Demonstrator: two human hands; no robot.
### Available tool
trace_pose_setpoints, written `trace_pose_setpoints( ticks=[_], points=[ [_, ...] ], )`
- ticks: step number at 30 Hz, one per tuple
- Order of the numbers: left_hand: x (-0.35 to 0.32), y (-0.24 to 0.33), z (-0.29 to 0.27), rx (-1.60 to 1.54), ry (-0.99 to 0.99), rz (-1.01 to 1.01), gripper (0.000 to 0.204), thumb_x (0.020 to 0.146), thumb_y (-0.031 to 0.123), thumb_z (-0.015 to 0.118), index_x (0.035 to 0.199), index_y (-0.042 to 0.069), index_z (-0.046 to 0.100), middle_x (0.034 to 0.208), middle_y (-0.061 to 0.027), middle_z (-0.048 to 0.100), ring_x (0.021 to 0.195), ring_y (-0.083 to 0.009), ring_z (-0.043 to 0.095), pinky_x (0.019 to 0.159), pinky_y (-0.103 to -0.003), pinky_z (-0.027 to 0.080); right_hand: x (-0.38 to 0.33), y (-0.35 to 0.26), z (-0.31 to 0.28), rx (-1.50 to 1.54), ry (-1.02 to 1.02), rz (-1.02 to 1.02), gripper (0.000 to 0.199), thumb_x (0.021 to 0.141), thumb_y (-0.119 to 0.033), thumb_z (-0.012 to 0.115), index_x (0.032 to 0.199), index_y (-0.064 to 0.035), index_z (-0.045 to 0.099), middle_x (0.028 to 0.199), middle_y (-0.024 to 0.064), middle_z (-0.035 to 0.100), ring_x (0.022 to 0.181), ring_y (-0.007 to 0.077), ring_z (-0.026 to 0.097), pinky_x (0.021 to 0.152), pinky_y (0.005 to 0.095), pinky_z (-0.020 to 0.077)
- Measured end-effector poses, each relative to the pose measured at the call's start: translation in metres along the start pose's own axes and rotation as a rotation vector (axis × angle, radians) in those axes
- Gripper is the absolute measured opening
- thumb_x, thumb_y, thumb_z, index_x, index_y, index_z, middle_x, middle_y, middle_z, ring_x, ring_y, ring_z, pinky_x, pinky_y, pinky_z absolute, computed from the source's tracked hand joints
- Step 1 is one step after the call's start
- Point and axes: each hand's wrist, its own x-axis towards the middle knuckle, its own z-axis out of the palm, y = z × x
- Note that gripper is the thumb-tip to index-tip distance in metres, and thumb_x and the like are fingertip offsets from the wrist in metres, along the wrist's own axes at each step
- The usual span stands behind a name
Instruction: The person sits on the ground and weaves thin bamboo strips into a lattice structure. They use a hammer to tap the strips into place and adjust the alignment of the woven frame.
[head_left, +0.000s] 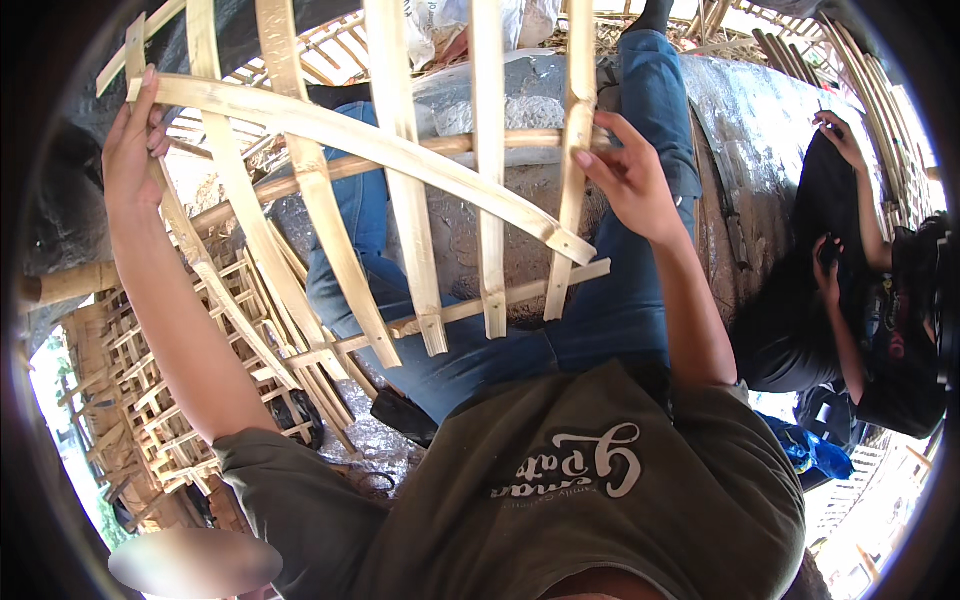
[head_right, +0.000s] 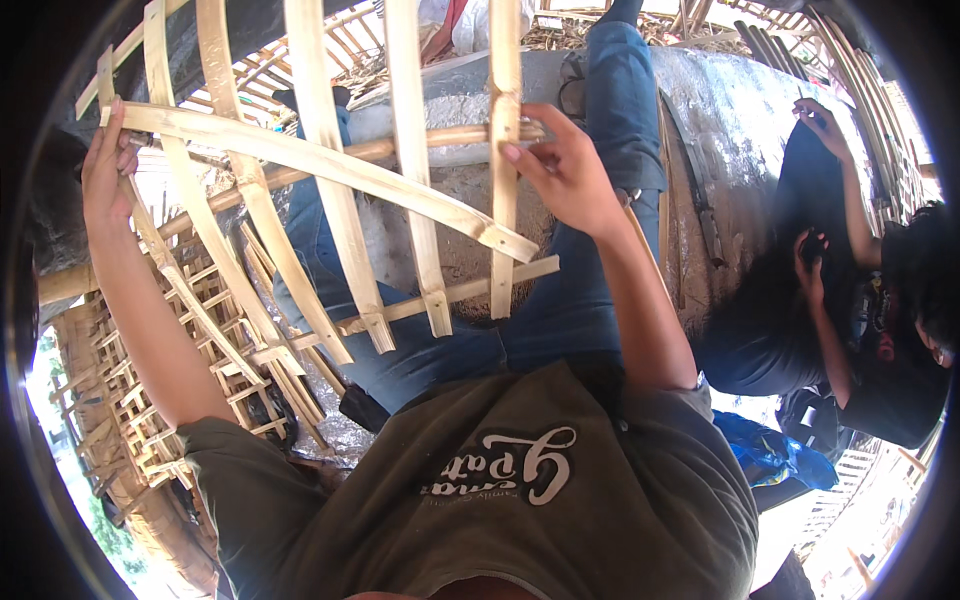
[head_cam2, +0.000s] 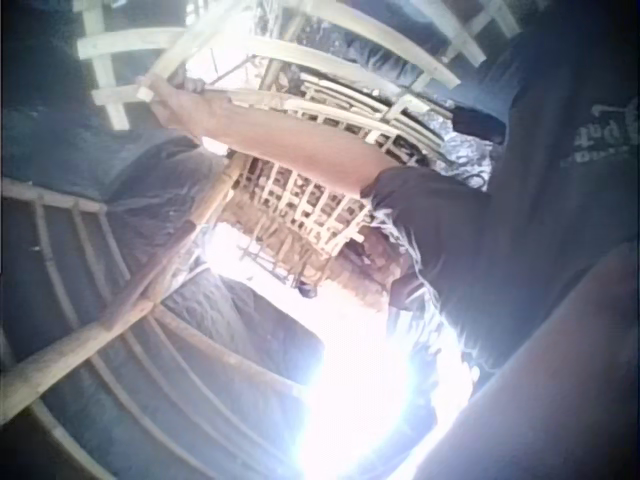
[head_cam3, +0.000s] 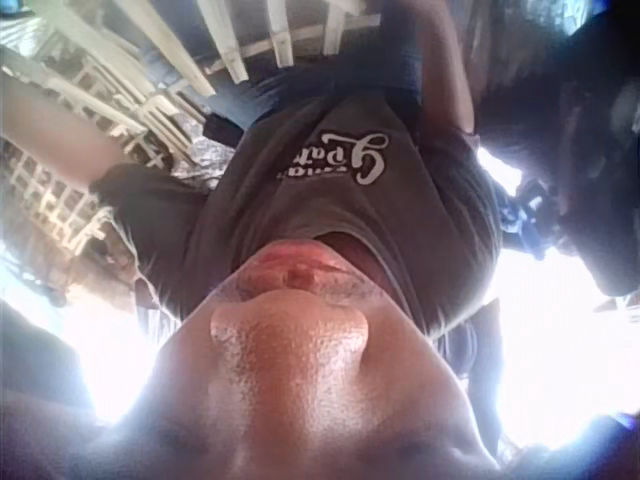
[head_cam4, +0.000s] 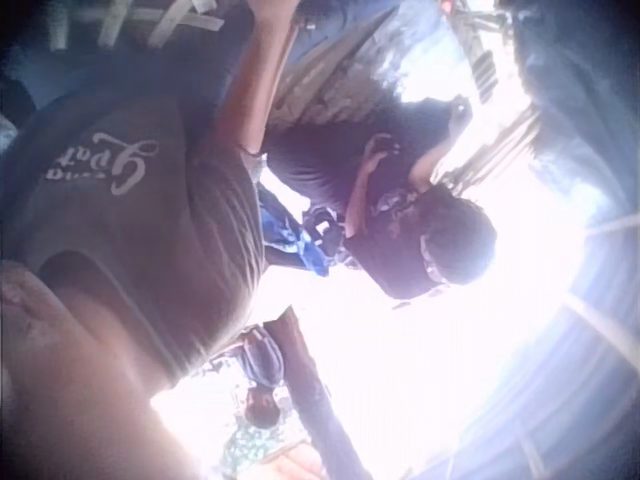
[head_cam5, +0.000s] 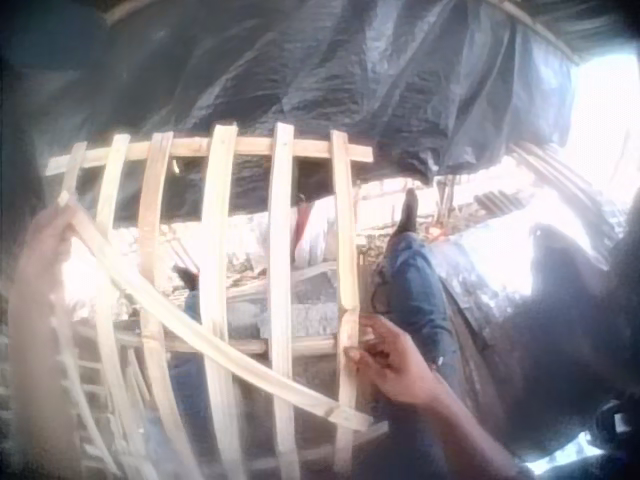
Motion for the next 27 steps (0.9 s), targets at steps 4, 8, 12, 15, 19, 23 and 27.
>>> trace_pose_setpoints(
  ticks=[4,8,12,15,19,23,27],
  points=[
    [0.012,-0.009,-0.014,0.027,0.004,-0.051,0.035,0.089,0.037,0.081,0.096,0.008,0.063,0.073,0.0046,0.050,0.054,-0.0013,0.038,0.048,-0.019,0.030,0.018,-0.003,0.007,0.039,-0.034,-0.034,0.042,0.100,-0.021,0.068,0.132,0.0013,0.053,0.079,0.0100,0.072,0.072,0.0059,0.059,0.063,0.0248,0.0464],
    [0.027,-0.033,-0.030,0.079,0.082,-0.150,0.039,0.087,0.041,0.083,0.097,0.010,0.062,0.072,0.0051,0.049,0.052,-0.0015,0.038,0.046,-0.018,0.029,0.039,0.004,0.016,0.129,-0.088,-0.096,0.050,0.099,-0.024,0.070,0.137,0.0016,0.051,0.084,0.0105,0.073,0.078,0.0089,0.063,0.069,0.0258,0.0482],
    [0.039,-0.075,-0.033,0.062,0.101,-0.212,0.040,0.086,0.042,0.083,0.099,0.010,0.061,0.071,0.0054,0.048,0.051,-0.0014,0.039,0.044,-0.018,0.030,0.061,0.010,0.017,0.021,-0.126,-0.089,0.053,0.096,-0.030,0.073,0.134,0.0019,0.054,0.082,0.0107,0.073,0.073,0.0115,0.064,0.067,0.0286,0.0496],
    [0.050,-0.125,-0.023,0.019,0.102,-0.310,0.039,0.087,0.041,0.083,0.100,0.011,0.061,0.070,0.0066,0.045,0.052,-0.0021,0.036,0.045,-0.019,0.029,0.074,0.031,0.021,-0.095,-0.133,-0.047,0.054,0.095,-0.032,0.074,0.131,0.0020,0.056,0.078,0.0115,0.073,0.070,0.0118,0.065,0.066,0.0299,0.0504],
    [0.060,-0.184,0.024,-0.041,0.090,-0.439,0.032,0.090,0.039,0.080,0.100,0.015,0.062,0.069,0.0077,0.042,0.052,-0.0030,0.034,0.046,-0.020,0.027,0.092,0.072,0.017,-0.168,-0.086,-0.021,0.048,0.098,-0.029,0.071,0.131,0.0017,0.055,0.076,0.0104,0.071,0.069,0.0092,0.063,0.063,0.0282,0.0486],
    [0.072,-0.226,0.046,-0.038,0.011,-0.505,0.035,0.088,0.042,0.081,0.098,0.015,0.062,0.066,0.0084,0.040,0.052,-0.0028,0.034,0.046,-0.021,0.028,0.095,0.087,0.020,-0.182,-0.039,0.022,0.043,0.099,-0.025,0.069,0.130,0.0026,0.057,0.075,0.0095,0.070,0.069,0.0077,0.062,0.061,0.0264,0.0470],
    [0.089,-0.247,0.065,0.006,-0.027,-0.523,0.037,0.085,0.043,0.084,0.092,0.015,0.062,0.068,0.0076,0.043,0.053,-0.0029,0.034,0.046,-0.021,0.028,0.098,0.108,0.016,-0.305,0.027,0.026,0.051,0.093,-0.034,0.073,0.129,0.0003,0.061,0.067,0.0133,0.069,0.060,0.0170,0.068,0.059,0.0338,0.0500]
  ],
)
